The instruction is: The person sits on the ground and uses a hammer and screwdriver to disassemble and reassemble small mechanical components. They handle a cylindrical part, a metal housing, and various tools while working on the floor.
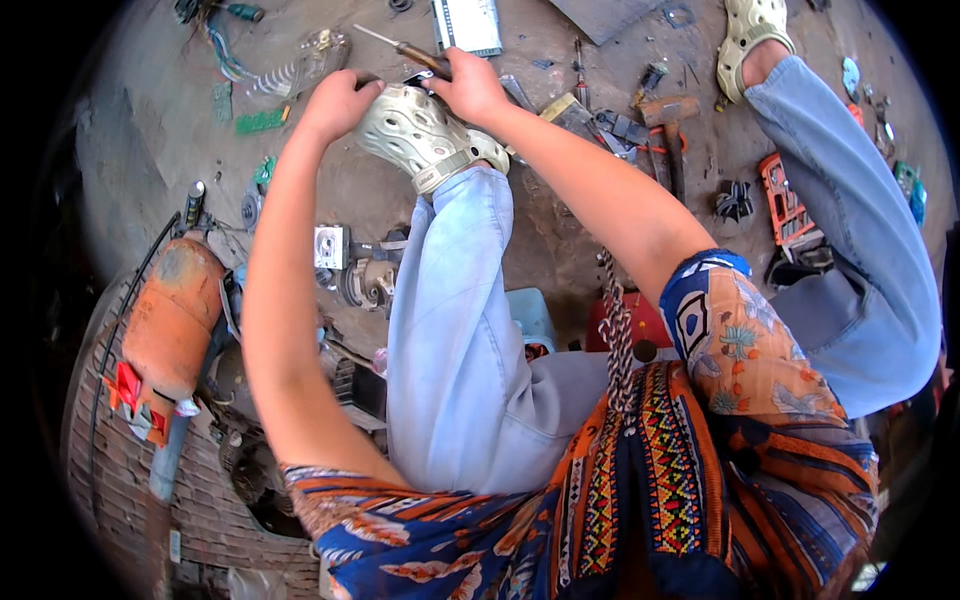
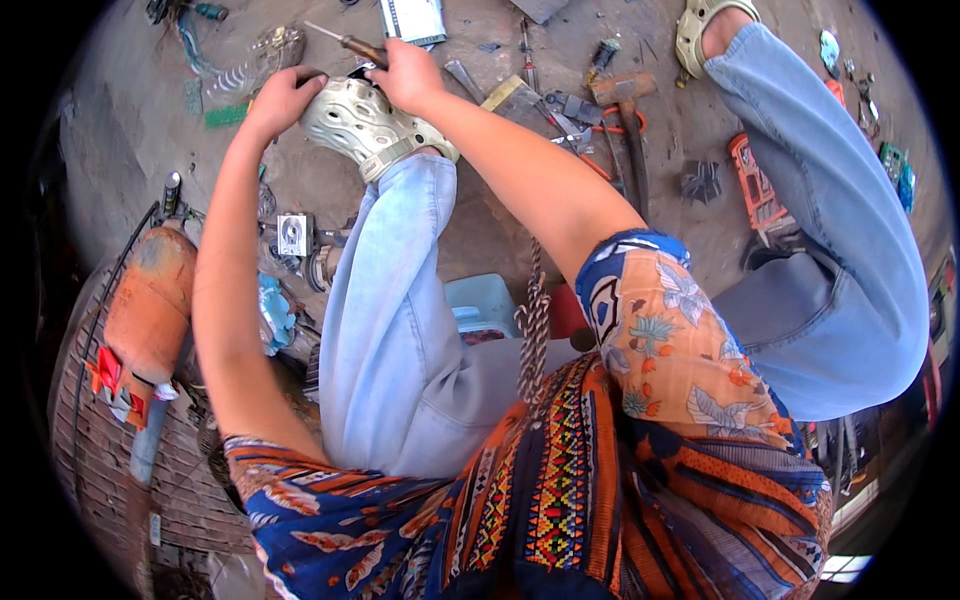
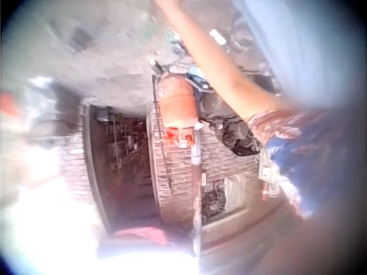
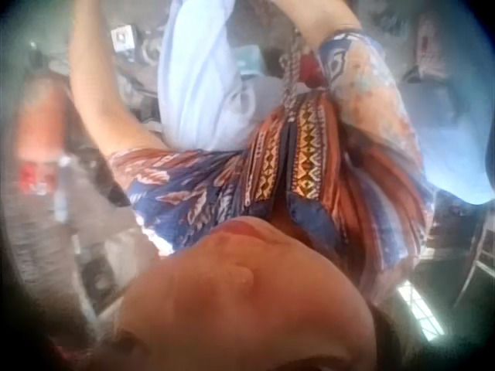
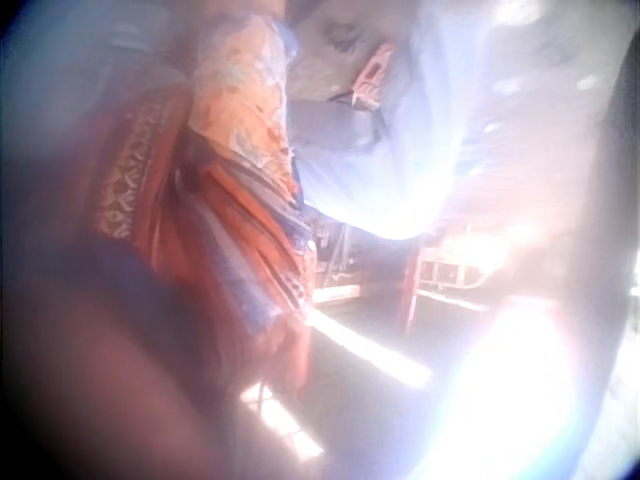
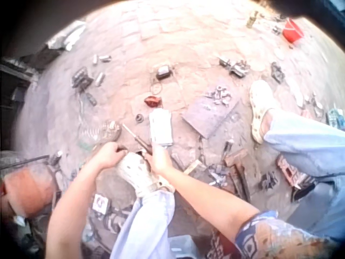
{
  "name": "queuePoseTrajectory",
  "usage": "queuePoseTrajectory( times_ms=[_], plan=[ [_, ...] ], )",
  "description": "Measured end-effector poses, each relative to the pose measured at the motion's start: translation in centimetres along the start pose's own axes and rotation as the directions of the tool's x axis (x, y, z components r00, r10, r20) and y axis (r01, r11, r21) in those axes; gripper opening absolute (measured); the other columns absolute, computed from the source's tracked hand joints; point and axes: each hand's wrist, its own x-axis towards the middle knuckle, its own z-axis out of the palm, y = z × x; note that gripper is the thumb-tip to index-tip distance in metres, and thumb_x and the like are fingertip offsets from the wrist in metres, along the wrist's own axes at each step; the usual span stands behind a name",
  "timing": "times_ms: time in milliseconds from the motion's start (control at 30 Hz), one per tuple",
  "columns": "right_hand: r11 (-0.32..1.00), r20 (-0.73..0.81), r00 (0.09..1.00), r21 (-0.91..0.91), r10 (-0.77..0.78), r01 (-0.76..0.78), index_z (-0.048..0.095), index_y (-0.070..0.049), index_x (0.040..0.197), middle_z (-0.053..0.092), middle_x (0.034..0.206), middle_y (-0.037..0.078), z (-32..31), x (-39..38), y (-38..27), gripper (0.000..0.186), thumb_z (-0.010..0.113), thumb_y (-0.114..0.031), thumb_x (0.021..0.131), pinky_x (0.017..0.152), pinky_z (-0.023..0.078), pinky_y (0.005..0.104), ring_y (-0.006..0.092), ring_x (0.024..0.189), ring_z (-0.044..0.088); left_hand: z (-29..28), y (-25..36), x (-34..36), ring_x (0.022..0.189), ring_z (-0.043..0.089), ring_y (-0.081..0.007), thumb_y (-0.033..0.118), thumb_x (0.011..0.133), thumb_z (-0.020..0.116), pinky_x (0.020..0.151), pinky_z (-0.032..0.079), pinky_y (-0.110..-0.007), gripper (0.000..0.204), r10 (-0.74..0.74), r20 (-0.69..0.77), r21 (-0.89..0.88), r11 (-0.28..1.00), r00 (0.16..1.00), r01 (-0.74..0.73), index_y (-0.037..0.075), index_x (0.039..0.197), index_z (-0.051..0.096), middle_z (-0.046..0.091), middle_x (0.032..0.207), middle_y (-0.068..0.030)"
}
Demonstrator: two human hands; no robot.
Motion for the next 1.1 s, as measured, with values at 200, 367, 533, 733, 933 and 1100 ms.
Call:
queuePoseTrajectory(
  times_ms=[200,367,533,733,933,1100],
  plan=[
    [0.989,-0.062,0.998,-0.145,-0.025,0.016,0.056,0.003,0.098,0.062,0.085,0.024,-4.6,-3.8,-0.7,0.036,0.062,-0.029,0.084,0.070,0.048,0.0447,0.0413,0.080,0.060,-3.9,6.0,-8.5,0.095,0.059,-0.0323,0.016,0.081,0.061,0.083,0.046,-0.038,0.026,0.200,0.020,0.185,0.962,0.980,-0.200,0.001,0.103,0.061,0.063,0.100,-0.0167],
    [0.985,0.006,0.996,-0.150,-0.086,0.086,0.045,-0.002,0.109,0.064,0.084,0.023,-10.9,-8.1,-7.2,0.034,0.057,-0.021,0.084,0.069,0.048,0.0471,0.0424,0.079,0.061,0.8,6.9,-8.0,0.095,0.058,-0.0315,0.012,0.080,0.063,0.085,0.046,-0.037,0.029,0.230,-0.433,0.012,0.968,0.872,-0.249,0.003,0.107,0.059,0.061,0.100,-0.0142],
    [0.926,0.172,0.955,-0.252,-0.242,0.281,0.060,0.001,0.093,0.066,0.080,0.017,-14.4,-6.5,-11.2,0.018,0.062,-0.014,0.083,0.066,0.050,0.0331,0.0262,0.075,0.067,9.3,11.8,-7.9,0.113,0.045,-0.0396,0.005,0.070,0.066,0.095,0.040,-0.041,0.057,0.052,-0.676,-0.248,0.923,0.735,-0.293,0.002,0.123,0.044,0.047,0.120,-0.0208],
    [0.740,0.346,0.849,-0.425,-0.400,0.522,0.057,0.002,0.077,0.061,0.069,0.021,-12.9,-1.7,-14.3,0.024,0.062,-0.022,0.073,0.060,0.050,0.0421,0.0371,0.067,0.062,8.4,13.2,-6.1,0.106,0.051,-0.0376,0.007,0.071,0.067,0.089,0.044,-0.041,0.054,-0.056,-0.776,-0.311,0.900,0.628,-0.304,0.001,0.120,0.046,0.052,0.114,-0.0209],
    [0.638,0.590,0.720,-0.405,-0.365,0.655,0.059,0.005,0.079,0.061,0.072,0.026,-8.5,1.5,-19.5,0.039,0.062,-0.034,0.079,0.064,0.049,0.0439,0.0374,0.070,0.063,5.8,7.0,-3.5,0.083,0.061,-0.0359,0.013,0.077,0.063,0.071,0.049,-0.042,0.022,-0.159,-0.741,-0.495,0.786,0.653,-0.371,0.001,0.094,0.059,0.064,0.086,-0.0179],
    [0.579,0.674,0.637,-0.368,-0.374,0.728,0.058,0.008,0.075,0.059,0.072,0.030,-5.2,3.3,-20.9,0.043,0.059,-0.035,0.082,0.067,0.048,0.0473,0.0426,0.072,0.061,5.2,4.0,-2.8,0.082,0.061,-0.0368,0.013,0.081,0.057,0.071,0.049,-0.041,0.020,-0.216,-0.657,-0.602,0.727,0.723,-0.330,-0.002,0.094,0.059,0.064,0.087,-0.0197]
  ],
)
